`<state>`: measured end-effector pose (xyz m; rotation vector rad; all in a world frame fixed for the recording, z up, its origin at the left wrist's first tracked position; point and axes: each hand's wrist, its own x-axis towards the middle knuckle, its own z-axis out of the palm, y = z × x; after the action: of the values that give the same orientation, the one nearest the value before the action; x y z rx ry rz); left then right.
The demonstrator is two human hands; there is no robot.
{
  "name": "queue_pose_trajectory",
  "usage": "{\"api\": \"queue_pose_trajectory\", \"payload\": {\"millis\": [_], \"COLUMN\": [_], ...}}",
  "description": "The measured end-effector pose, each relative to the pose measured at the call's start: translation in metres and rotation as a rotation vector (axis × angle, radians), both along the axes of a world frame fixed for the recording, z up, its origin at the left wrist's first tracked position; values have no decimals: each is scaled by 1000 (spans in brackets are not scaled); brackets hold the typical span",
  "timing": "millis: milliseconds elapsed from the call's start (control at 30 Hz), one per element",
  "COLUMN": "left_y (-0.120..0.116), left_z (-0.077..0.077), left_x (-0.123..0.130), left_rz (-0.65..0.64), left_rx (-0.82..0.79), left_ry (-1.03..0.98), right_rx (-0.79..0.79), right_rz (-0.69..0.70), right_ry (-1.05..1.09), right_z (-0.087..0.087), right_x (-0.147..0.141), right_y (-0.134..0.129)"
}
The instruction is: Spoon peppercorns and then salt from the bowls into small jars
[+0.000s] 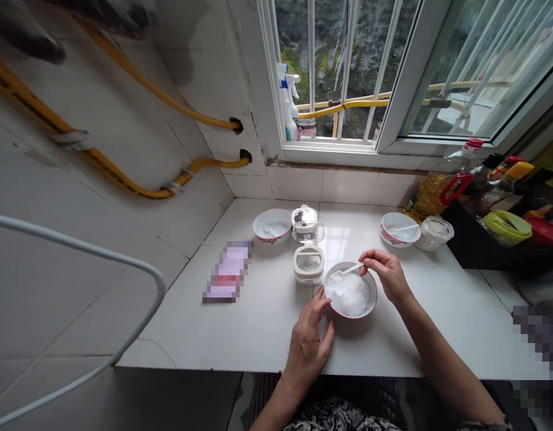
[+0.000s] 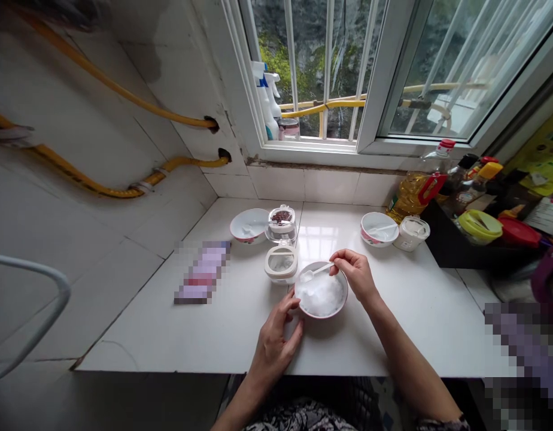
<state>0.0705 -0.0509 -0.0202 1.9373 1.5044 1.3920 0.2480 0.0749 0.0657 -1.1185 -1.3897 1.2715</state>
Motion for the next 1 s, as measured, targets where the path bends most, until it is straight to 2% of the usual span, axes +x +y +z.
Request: {"api": "queue_pose_trajectory", "payload": {"millis": [100,200,267,333,433,500,600,767,867,1000], "left_y": [0,1,2,2,2,2,1,1,1,1], "left_z": [0,0,-1,-1,-2,-3,-3,-3,-2,-1], "left_x": [0,0,0,0,0,0,0,0,0,1], "left_rz": [-2,-3,-6,-8,-9,-5,-2,-6,-8,-1], "left_rx": [15,18,15,14,12,16,19,19,21,19], "left_ry": [0,2,0,-2,-3,-5,-8,-15,-26,-41], "right_rx": [15,137,304,540,889,1002,982,719,635,633], "right_rz": [-12,-17,-24,-7,91,132,69,-80,-81,-43], "right_ry": [32,10,-66,-214,-467,-543,-504,-395,-396,-429], "right_z": [2,4,3,1,-4,-4,3,12,8,3], "right_x": [-8,-20,-27,-33,-37,-36,-30,-7,3,5], "right_y": [0,-4,-7,-9,-9,-8,-8,-10,-10,-9]}}
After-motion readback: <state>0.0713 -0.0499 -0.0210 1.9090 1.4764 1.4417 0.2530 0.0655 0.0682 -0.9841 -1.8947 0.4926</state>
